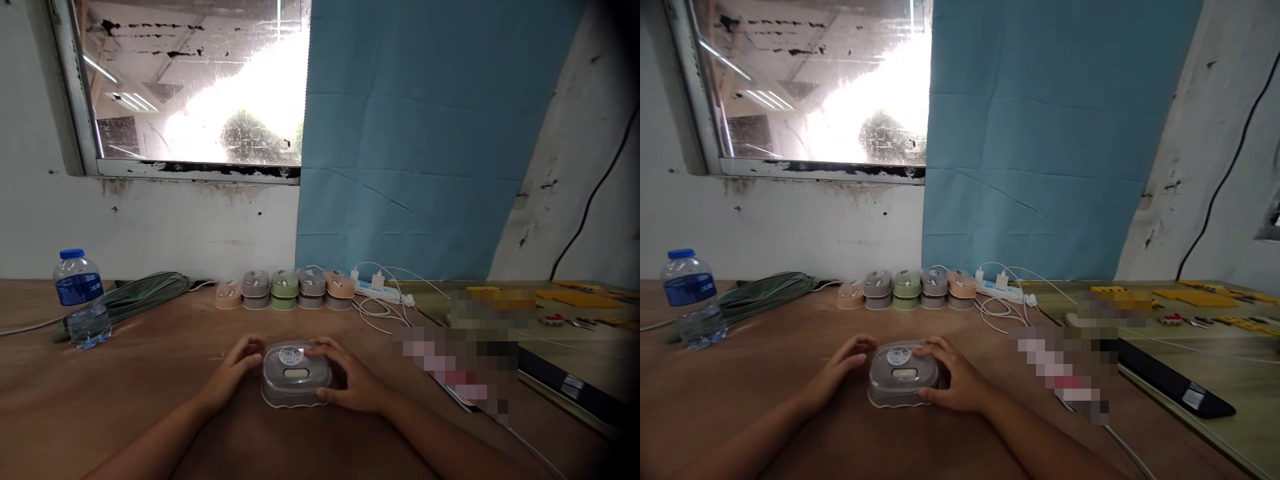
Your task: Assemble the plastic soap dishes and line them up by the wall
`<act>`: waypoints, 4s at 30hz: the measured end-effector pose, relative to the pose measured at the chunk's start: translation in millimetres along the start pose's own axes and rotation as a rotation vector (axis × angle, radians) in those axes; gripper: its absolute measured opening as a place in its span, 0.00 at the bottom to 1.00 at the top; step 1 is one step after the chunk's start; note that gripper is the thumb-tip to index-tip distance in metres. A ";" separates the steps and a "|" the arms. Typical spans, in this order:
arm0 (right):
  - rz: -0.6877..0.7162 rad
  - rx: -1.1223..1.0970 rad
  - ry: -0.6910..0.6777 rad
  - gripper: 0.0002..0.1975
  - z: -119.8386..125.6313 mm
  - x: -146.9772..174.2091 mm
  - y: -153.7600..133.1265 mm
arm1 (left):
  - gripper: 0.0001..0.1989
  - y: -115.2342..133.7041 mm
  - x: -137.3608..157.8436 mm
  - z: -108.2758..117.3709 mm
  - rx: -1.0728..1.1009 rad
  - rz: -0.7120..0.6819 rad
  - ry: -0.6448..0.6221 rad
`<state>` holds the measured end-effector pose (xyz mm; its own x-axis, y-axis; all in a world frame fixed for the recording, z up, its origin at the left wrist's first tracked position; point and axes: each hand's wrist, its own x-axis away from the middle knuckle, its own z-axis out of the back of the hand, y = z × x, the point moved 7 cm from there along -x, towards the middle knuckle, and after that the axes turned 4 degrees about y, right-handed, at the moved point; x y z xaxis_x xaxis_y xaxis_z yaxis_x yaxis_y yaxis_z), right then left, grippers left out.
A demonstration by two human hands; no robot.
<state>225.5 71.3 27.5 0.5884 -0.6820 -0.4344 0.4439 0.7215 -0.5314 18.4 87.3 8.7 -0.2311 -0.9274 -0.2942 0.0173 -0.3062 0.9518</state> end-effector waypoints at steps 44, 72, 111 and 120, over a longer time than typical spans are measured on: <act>-0.017 0.014 -0.040 0.30 2.6 -0.2 5.5 | 0.21 23.3 12.1 -21.7 -0.382 -0.238 -0.293; -0.011 -0.144 -0.068 0.36 2.6 1.1 14.1 | 0.44 4.9 15.3 -19.5 -0.460 -0.067 -0.320; -0.163 0.138 -0.173 0.24 -10.3 6.5 9.3 | 0.35 35.1 -9.0 63.0 -0.957 -0.456 0.543; -0.110 0.209 -0.194 0.22 -12.5 4.7 4.7 | 0.39 8.9 -53.0 122.0 -1.119 -0.148 0.959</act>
<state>221.9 70.0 13.8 0.6387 -0.7360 -0.2246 0.6293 0.6676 -0.3979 -87.9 159.9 43.4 0.4106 -0.5218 -0.7478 0.8773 0.0026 0.4800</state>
